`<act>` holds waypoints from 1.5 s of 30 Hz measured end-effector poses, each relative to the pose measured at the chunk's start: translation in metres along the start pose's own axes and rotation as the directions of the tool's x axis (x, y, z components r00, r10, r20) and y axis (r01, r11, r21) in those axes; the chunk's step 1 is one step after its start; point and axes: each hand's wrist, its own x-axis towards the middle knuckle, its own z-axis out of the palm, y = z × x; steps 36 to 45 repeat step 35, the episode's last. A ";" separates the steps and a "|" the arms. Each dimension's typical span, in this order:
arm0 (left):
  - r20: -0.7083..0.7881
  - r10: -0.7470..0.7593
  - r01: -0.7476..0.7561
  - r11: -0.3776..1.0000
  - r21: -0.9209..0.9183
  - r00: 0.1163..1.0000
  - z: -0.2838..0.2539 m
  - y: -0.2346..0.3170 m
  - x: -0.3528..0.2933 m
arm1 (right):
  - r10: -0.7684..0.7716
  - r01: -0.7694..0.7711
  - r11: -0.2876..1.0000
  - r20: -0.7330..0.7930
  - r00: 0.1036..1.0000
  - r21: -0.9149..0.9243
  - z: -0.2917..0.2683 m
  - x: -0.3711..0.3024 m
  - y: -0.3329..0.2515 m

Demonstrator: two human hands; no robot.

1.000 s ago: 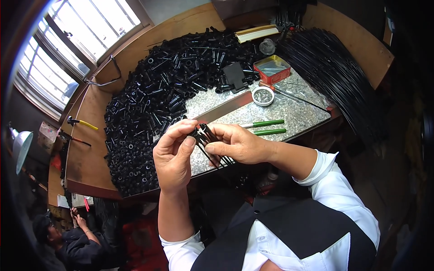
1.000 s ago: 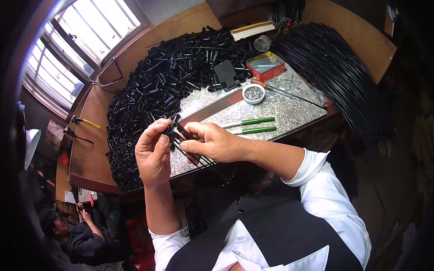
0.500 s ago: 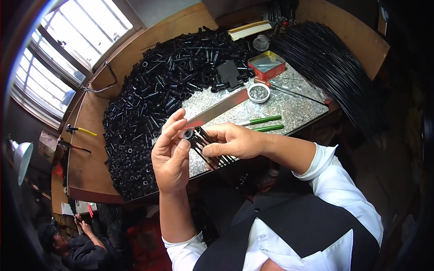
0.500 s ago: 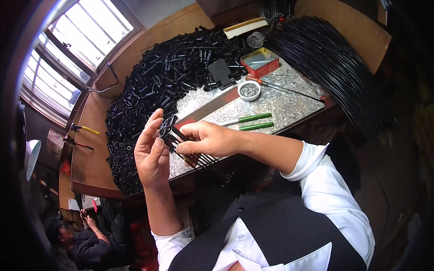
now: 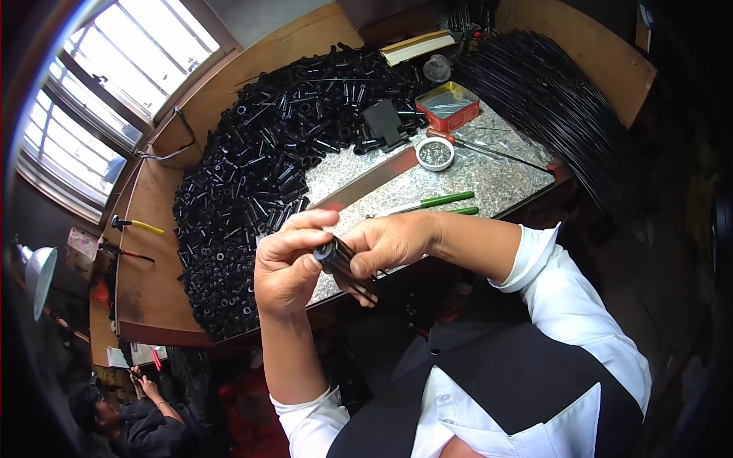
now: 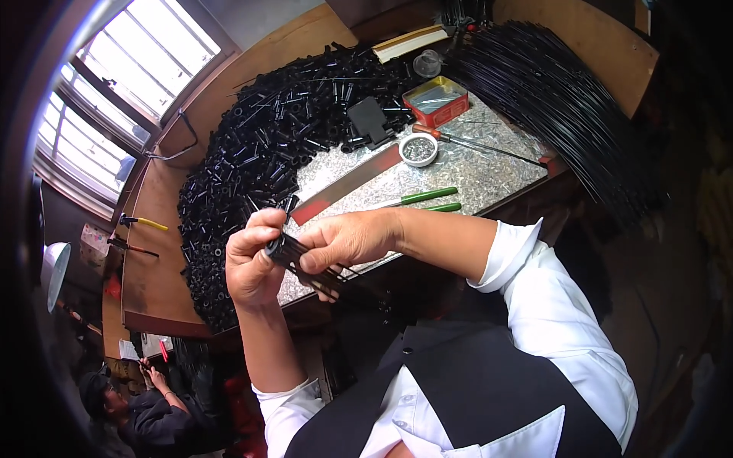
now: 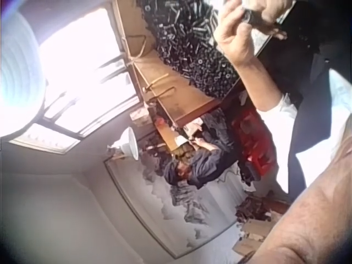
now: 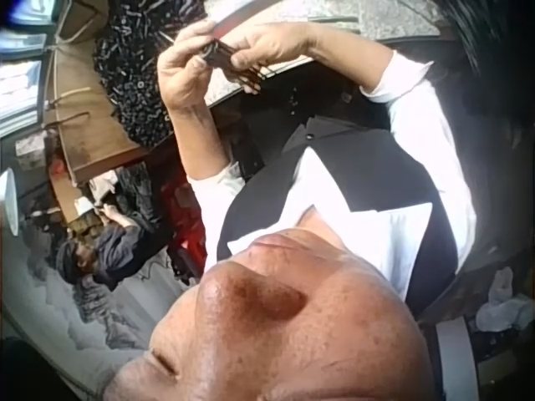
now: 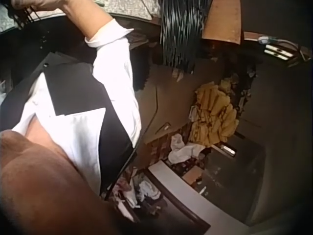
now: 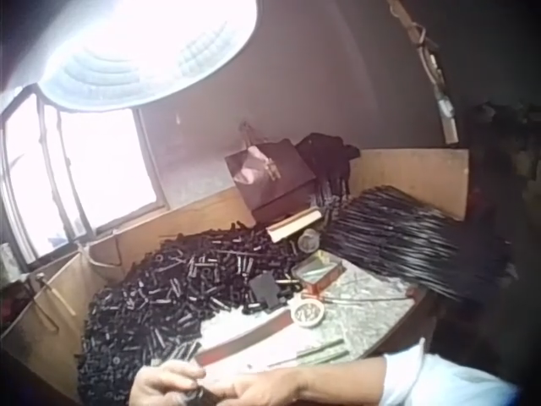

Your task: Assembling umbrella frame components by connecting spokes to a central hub and using pliers to secure them.

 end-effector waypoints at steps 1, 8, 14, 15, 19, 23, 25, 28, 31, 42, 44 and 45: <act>0.002 0.003 -0.003 1.000 -0.001 1.000 -0.002 0.001 0.002 | 0.020 -0.019 0.999 0.040 0.999 -0.026 0.002 0.000 0.000; -0.198 -0.202 0.192 0.979 -0.066 0.959 0.012 0.016 0.010 | -0.095 0.067 0.979 -0.138 0.986 -0.192 0.017 -0.004 -0.018; -0.435 -0.124 0.252 0.935 0.251 0.892 0.023 0.015 0.002 | -0.540 -0.117 0.400 -0.337 0.771 -0.909 0.026 0.004 -0.011; -0.470 -0.101 0.270 0.912 0.308 0.877 0.022 0.014 0.000 | -0.568 -0.144 0.351 -0.333 0.753 -0.925 0.025 0.005 -0.007; -0.505 -0.021 0.317 0.801 0.508 0.863 0.024 0.010 -0.007 | -0.588 -0.077 0.382 -0.306 0.749 -0.921 0.018 0.004 0.005; -0.402 0.049 0.313 0.546 0.777 0.914 0.027 0.017 -0.014 | -0.461 -0.075 0.464 -0.313 0.830 -0.883 0.011 0.001 0.012; -0.391 0.029 0.307 0.566 0.765 0.920 0.024 0.020 -0.016 | -0.183 -0.206 0.762 -0.509 0.841 -0.614 0.011 0.000 0.011; -0.255 -0.024 0.219 0.590 0.777 0.967 0.019 0.024 -0.020 | -0.193 -0.155 0.773 -0.460 0.867 -0.615 0.010 0.002 0.011; -0.219 -0.031 0.195 0.585 0.787 0.975 0.017 0.026 -0.024 | -0.139 -0.175 0.812 -0.476 0.869 -0.557 0.013 0.004 0.008; -0.284 0.006 0.260 0.385 0.886 0.959 0.028 0.027 -0.030 | -0.136 -0.190 0.810 -0.493 0.859 -0.555 0.007 0.005 0.020; -0.284 0.006 0.260 0.385 0.886 0.959 0.028 0.027 -0.030 | -0.136 -0.190 0.810 -0.493 0.859 -0.555 0.007 0.005 0.020; -0.284 0.006 0.260 0.385 0.886 0.959 0.028 0.027 -0.030 | -0.136 -0.190 0.810 -0.493 0.859 -0.555 0.007 0.005 0.020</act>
